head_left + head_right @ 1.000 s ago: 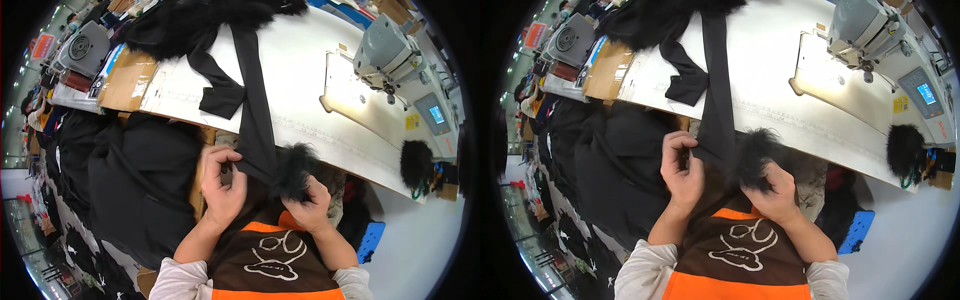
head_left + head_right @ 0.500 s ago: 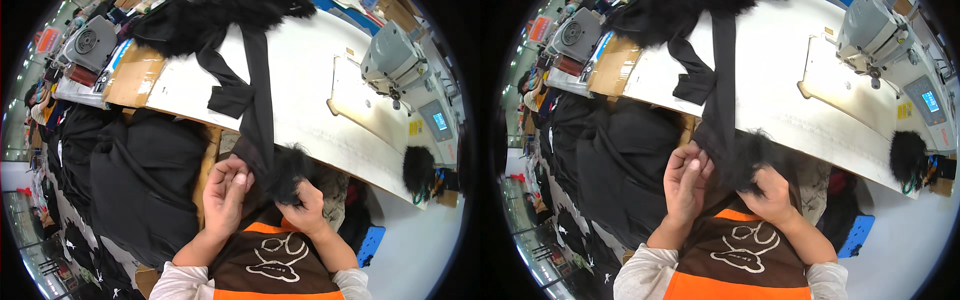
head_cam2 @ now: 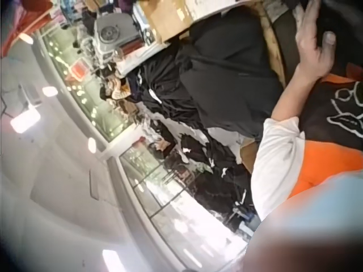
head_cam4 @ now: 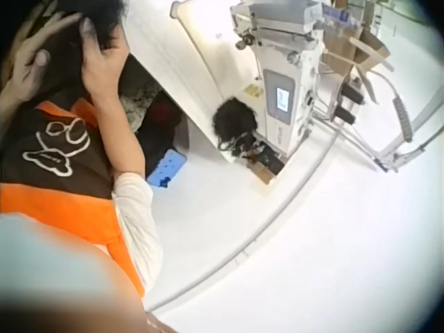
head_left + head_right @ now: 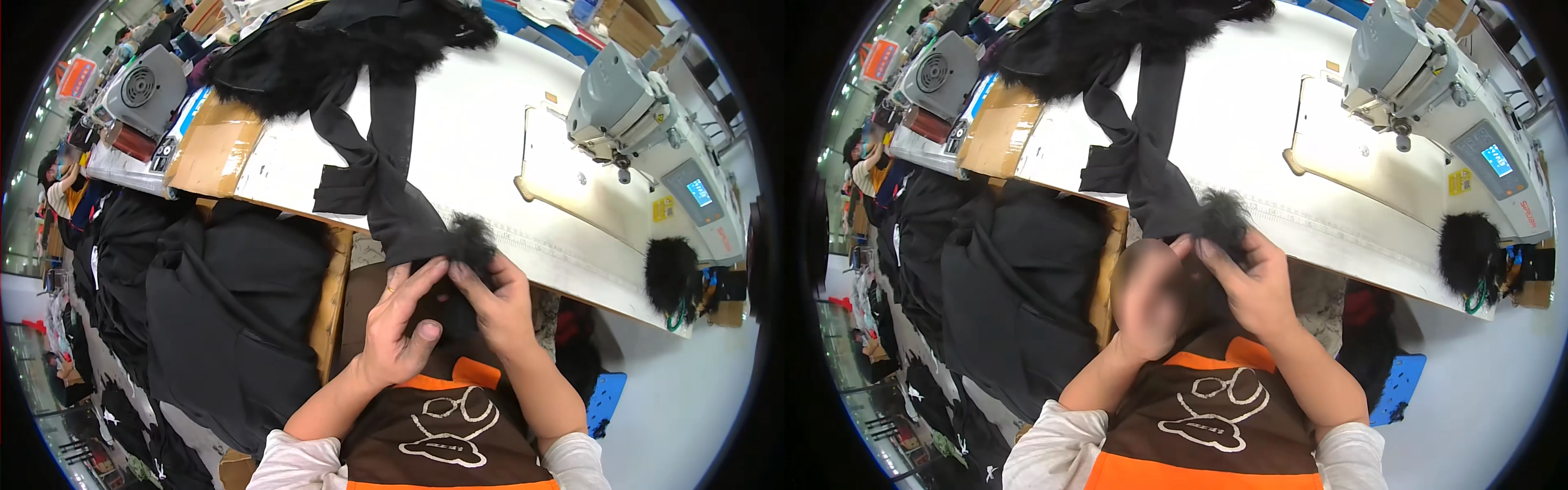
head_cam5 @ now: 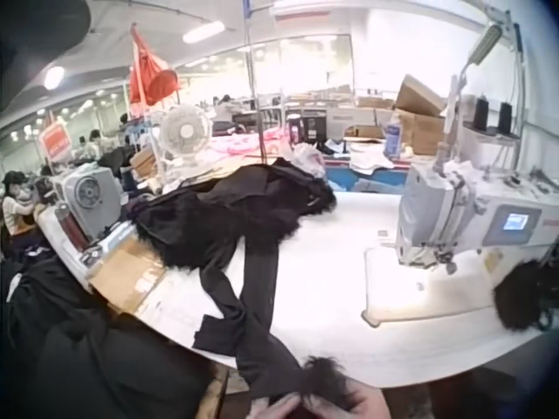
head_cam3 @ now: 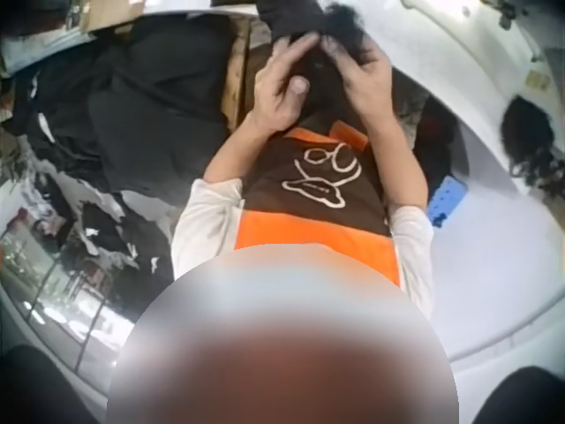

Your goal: Sewing faux fur trim onto black fabric using an industrial sewing machine.

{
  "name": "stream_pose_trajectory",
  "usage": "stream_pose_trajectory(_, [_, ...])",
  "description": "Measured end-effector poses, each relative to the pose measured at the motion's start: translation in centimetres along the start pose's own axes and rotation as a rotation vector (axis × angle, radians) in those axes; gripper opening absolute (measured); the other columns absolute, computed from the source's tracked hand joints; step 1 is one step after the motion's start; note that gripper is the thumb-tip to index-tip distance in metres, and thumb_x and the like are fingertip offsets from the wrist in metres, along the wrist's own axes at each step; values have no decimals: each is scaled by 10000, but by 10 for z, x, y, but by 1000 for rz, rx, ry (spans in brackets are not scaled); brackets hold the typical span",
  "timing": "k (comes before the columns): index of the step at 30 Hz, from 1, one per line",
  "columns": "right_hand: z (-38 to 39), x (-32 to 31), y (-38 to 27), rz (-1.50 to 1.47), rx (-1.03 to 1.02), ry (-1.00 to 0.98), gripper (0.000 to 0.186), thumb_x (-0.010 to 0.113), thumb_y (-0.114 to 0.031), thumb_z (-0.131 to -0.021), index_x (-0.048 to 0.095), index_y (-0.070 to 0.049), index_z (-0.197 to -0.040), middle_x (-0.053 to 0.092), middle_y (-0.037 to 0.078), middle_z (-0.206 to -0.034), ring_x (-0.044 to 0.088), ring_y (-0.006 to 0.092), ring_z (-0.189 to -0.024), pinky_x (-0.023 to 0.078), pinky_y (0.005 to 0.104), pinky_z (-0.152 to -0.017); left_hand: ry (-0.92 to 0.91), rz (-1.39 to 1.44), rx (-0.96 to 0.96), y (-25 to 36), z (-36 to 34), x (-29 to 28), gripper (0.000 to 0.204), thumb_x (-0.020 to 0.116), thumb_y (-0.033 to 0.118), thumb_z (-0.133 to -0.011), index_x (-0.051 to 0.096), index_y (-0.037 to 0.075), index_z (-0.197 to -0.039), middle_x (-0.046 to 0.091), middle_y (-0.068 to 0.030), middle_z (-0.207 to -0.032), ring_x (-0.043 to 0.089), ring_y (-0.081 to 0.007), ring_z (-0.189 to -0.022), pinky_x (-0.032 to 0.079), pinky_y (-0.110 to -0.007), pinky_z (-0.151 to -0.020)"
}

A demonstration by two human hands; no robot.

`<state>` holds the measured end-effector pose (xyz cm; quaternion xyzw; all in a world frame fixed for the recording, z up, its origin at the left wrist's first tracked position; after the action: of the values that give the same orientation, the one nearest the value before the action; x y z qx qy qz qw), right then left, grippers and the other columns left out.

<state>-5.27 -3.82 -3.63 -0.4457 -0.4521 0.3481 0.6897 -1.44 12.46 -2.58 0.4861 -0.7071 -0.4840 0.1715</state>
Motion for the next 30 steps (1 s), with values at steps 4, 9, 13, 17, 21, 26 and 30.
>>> stream_pose_trajectory(4, [-6,8,8,-120,78,-24,214,740,-80,-1023,693,45,-1190,752,95,-1155,720,155,-1031,624,314,-825,75,234,-103,-13,11,8,678,546,441,-1120,527,-139,-1470,612,-316,-1451,637,-401,-1337,507,-446,-1102])
stream_pose_trajectory(9, [-5,9,5,21,-69,25,199,748,-48,-1008,698,65,-1164,772,113,-1076,746,174,-970,615,317,-882,245,189,-72,2,12,4,430,591,133,-1101,560,-135,-1436,604,-301,-1479,635,-386,-1350,522,-431,-1106])
stream_pose_trajectory(13, [-4,8,7,-115,-89,-5,182,737,13,-987,709,64,-1160,782,109,-1067,746,162,-968,590,291,-903,185,-130,-225,-2,23,-1,361,497,109,-1129,654,-166,-1302,635,-319,-1436,613,-346,-1380,453,-398,-1163])
stream_pose_trajectory(17, [6,11,19,55,-116,-37,213,726,53,-970,710,53,-1183,779,85,-1060,746,169,-957,604,319,-906,192,-15,-264,-13,9,-4,356,505,128,-1131,641,-130,-1334,617,-306,-1465,601,-413,-1393,485,-419,-1124])
stream_pose_trajectory(21, [9,14,19,204,-177,-60,218,749,56,-934,723,49,-1150,782,72,-1048,741,151,-940,586,291,-878,388,110,-529,-26,8,-15,381,608,205,-1122,637,-97,-1352,711,-93,-1101,640,-155,-999,512,-284,-908])
stream_pose_trajectory(26, [12,26,8,452,-336,-187,180,798,45,-884,750,51,-1057,754,58,-927,681,105,-817,561,286,-768,460,266,-489,-19,-20,-28,278,695,164,-1083,732,-49,-1258,687,60,-964,537,-10,-808,441,-175,-714])
stream_pose_trajectory(30, [11,-2,10,253,-219,-98,308,777,39,-922,706,78,-1220,776,60,-1015,720,118,-889,579,286,-814,609,157,-466,-1,-47,-59,217,756,121,-1036,740,-74,-1129,687,40,-951,575,-25,-862,483,-196,-767])
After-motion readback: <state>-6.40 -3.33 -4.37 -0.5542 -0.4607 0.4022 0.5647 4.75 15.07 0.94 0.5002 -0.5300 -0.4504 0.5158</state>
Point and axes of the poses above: each hand's wrist, its own z-axis away from the middle knuckle, its own x-axis out of the palm, y = z × x, the point moved 5 cm from there along -z, towards the middle knuckle
